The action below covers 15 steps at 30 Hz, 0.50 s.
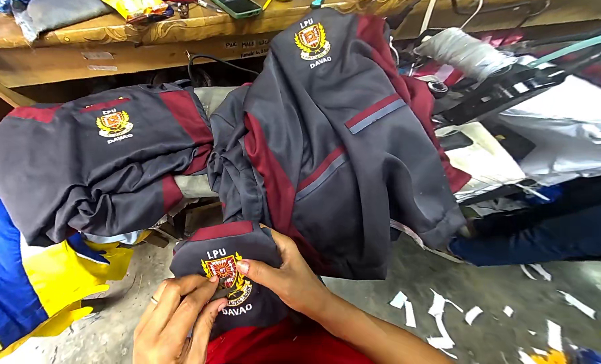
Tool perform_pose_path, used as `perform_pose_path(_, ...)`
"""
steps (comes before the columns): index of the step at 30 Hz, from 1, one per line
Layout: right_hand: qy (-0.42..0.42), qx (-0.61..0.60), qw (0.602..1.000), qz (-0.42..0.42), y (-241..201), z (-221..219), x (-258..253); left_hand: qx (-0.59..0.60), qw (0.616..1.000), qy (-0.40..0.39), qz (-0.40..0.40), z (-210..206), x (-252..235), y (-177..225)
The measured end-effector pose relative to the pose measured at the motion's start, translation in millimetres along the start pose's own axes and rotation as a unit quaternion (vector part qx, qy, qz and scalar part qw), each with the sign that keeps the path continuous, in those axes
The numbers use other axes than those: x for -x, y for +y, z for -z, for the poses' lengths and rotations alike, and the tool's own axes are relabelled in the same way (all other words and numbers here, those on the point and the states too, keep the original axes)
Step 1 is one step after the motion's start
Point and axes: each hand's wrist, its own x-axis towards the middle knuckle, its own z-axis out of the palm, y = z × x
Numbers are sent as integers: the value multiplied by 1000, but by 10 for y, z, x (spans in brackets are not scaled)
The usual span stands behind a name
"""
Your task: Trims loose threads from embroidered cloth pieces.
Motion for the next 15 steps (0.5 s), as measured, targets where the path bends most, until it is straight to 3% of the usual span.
perform_pose_path(5,-2,4,1000,-3,-9,-4,-2,3,1000,12,15,-57,25,51)
perform_pose_path(15,-63,27,997,-41,-83,91,-51,-31,997,-42,-65,82,-86,-39)
